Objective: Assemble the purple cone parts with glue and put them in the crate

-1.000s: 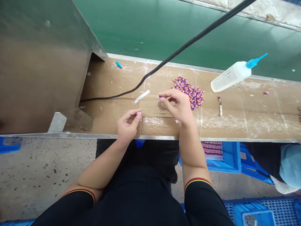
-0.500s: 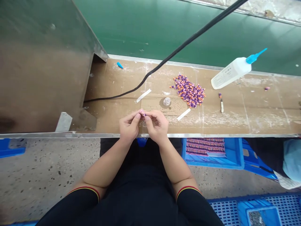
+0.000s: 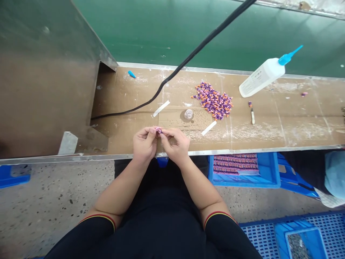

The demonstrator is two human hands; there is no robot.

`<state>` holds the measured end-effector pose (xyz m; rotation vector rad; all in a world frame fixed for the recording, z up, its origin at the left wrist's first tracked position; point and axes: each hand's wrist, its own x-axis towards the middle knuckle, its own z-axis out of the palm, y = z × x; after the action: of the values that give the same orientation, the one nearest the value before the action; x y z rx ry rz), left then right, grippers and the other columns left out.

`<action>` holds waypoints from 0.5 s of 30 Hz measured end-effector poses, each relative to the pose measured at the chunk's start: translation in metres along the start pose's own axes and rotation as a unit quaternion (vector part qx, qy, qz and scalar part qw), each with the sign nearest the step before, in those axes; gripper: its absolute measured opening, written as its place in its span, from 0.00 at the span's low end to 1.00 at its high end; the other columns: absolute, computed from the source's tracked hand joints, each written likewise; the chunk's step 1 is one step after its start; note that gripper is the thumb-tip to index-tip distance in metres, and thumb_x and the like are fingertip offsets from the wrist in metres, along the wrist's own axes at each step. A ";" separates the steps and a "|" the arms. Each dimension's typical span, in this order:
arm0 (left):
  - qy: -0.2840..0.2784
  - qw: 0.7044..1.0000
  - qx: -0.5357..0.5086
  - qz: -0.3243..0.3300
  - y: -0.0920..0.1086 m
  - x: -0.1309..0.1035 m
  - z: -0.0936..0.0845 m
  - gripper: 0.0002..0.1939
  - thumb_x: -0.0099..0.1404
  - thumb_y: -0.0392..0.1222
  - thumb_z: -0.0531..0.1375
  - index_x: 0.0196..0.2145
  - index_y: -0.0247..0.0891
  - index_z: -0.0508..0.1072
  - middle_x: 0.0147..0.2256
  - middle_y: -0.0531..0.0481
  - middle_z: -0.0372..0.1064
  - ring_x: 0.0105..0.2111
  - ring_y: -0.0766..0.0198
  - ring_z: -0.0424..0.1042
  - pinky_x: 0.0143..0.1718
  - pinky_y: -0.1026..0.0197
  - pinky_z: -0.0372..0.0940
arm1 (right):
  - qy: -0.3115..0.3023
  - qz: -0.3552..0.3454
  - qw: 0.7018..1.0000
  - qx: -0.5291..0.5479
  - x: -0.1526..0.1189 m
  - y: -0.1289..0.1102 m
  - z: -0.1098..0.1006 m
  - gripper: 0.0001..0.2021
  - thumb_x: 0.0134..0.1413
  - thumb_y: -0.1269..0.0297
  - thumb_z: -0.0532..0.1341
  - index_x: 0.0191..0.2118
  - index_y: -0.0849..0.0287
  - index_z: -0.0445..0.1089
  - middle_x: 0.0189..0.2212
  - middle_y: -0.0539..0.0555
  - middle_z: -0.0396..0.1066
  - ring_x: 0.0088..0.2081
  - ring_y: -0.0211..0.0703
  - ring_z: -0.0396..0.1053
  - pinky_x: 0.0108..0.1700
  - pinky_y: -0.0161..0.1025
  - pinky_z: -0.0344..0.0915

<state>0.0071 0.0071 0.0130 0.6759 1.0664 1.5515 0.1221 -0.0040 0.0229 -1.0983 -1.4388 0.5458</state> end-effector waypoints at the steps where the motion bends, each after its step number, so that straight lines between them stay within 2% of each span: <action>1: -0.002 1.000 0.003 -0.001 0.000 0.000 0.000 0.25 0.52 0.64 0.79 0.30 0.37 0.84 0.32 0.45 0.81 0.32 0.66 0.79 0.38 0.65 0.76 | 0.001 0.000 1.000 0.000 0.000 0.000 0.000 0.05 0.69 0.60 0.65 0.42 0.51 0.79 0.37 0.54 0.82 0.37 0.44 0.80 0.38 0.44 0.79; 5: -0.002 1.000 0.025 0.005 -0.002 -0.001 -0.001 0.27 0.54 0.67 0.77 0.31 0.37 0.83 0.33 0.44 0.81 0.34 0.62 0.80 0.39 0.61 0.77 | -0.011 0.020 1.000 -0.016 -0.001 0.003 0.000 0.06 0.68 0.58 0.65 0.41 0.51 0.78 0.37 0.54 0.82 0.37 0.45 0.80 0.39 0.46 0.80; 15: -0.011 0.999 0.050 0.018 -0.006 -0.002 -0.005 0.27 0.57 0.67 0.75 0.32 0.38 0.83 0.35 0.43 0.82 0.36 0.60 0.81 0.41 0.59 0.79 | -0.007 0.023 0.999 -0.027 0.000 0.001 0.001 0.06 0.68 0.58 0.65 0.40 0.50 0.79 0.37 0.55 0.82 0.36 0.46 0.80 0.39 0.47 0.80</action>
<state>0.0061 0.0042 0.0064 0.7830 1.1258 1.5263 0.1219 -0.0030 0.0217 -1.1759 -1.4496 0.5507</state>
